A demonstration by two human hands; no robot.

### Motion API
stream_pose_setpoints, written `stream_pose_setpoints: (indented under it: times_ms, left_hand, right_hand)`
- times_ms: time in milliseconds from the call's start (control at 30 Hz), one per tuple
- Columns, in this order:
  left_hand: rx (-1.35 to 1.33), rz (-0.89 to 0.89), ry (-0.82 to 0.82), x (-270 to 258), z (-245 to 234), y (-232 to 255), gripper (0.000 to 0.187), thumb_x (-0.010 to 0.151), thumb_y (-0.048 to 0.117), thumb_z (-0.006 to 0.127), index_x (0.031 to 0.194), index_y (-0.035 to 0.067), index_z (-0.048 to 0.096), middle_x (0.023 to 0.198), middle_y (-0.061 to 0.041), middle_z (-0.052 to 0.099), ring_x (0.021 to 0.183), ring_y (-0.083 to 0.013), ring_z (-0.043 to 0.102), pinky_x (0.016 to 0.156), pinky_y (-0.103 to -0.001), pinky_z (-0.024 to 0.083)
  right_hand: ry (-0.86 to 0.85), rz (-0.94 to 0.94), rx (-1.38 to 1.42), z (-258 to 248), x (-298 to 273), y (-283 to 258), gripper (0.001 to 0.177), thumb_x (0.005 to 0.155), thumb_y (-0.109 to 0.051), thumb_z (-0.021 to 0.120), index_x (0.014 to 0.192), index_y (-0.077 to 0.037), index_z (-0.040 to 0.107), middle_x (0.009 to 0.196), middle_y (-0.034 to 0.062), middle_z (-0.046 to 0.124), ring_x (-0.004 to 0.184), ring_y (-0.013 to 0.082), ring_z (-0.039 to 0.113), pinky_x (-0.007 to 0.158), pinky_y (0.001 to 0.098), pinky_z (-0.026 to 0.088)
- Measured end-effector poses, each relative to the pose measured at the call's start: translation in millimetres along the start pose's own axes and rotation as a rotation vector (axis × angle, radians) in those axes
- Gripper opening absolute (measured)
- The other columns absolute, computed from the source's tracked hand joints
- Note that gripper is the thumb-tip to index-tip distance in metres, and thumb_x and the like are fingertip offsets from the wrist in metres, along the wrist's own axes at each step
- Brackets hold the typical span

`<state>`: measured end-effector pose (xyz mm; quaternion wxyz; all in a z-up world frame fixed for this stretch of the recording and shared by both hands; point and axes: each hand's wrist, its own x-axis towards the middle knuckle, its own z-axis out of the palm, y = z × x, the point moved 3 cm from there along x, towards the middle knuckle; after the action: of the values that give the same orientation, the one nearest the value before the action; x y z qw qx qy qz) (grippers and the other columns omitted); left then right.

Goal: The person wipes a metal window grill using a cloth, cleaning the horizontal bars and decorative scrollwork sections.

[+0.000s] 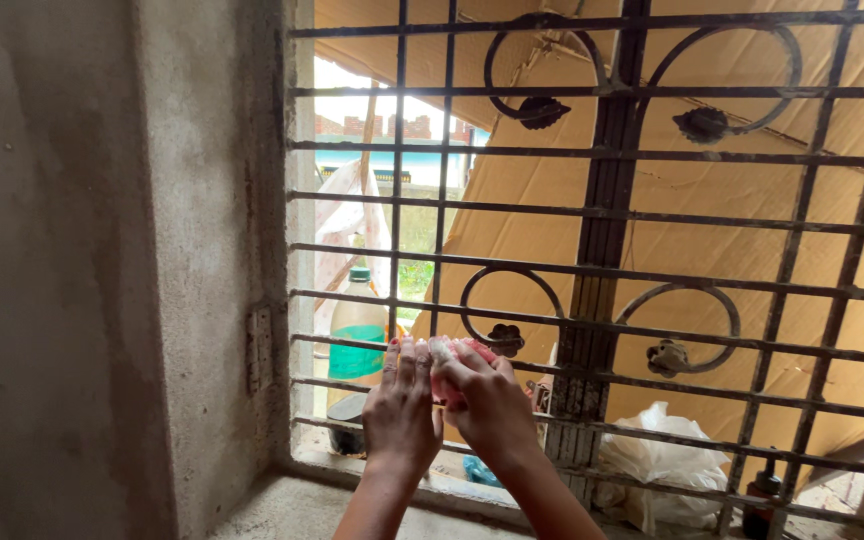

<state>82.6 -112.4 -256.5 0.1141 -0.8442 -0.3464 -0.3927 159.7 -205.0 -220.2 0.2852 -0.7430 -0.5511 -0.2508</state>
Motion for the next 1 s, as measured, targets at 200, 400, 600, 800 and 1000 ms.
stream_pose_setpoints:
  times_ms: [200,400,600,800,1000]
  left_hand:
    - [-0.025,-0.013,-0.039,1,-5,1,0.104,0.077,0.038,0.084,0.156,0.004,0.025,0.158,-0.016,0.032,0.15,-0.0305,0.026,0.107,-0.037,0.048]
    - [-0.033,-0.019,-0.052,1,-9,4,0.109,0.074,0.041,0.085,0.158,0.006,0.025,0.161,-0.017,0.029,0.152,-0.0315,0.024,0.105,-0.036,0.049]
    - [-0.001,-0.006,-0.04,3,4,-3,0.099,0.081,0.038,0.081,0.158,0.01,0.025,0.158,-0.011,0.03,0.152,-0.0273,0.025,0.101,-0.037,0.053]
    - [-0.011,0.003,-0.063,2,-4,-1,0.109,0.076,0.04,0.084,0.158,0.007,0.021,0.162,-0.014,0.028,0.15,-0.0313,0.023,0.104,-0.037,0.051]
    - [-0.061,-0.025,-0.1,5,-6,1,0.111,0.074,0.041,0.086,0.157,0.006,0.021,0.162,-0.017,0.029,0.149,-0.0323,0.026,0.103,-0.037,0.051]
  right_hand:
    - [0.21,-0.01,0.037,-7,-33,59,0.067,0.082,-0.007,0.074,0.143,-0.033,0.063,0.143,-0.0088,0.062,0.098,0.0239,0.065,0.087,0.0355,0.06]
    - [0.271,-0.084,-0.053,26,-25,38,0.068,0.079,-0.005,0.076,0.142,-0.025,0.061,0.149,0.0003,0.057,0.119,0.0337,0.06,0.093,0.0398,0.057]
    - [0.2,-0.153,0.0,34,-11,14,0.063,0.084,-0.003,0.072,0.144,-0.023,0.06,0.15,0.0036,0.056,0.124,0.0347,0.06,0.097,0.0421,0.059]
    - [0.303,0.096,0.0,4,-47,64,0.06,0.083,-0.011,0.076,0.139,-0.031,0.066,0.154,0.0011,0.055,0.108,0.0317,0.063,0.087,0.0399,0.061]
    - [0.311,0.158,0.069,31,-44,48,0.053,0.083,-0.016,0.081,0.133,-0.026,0.069,0.154,0.0034,0.05,0.107,0.0279,0.064,0.088,0.0368,0.061]
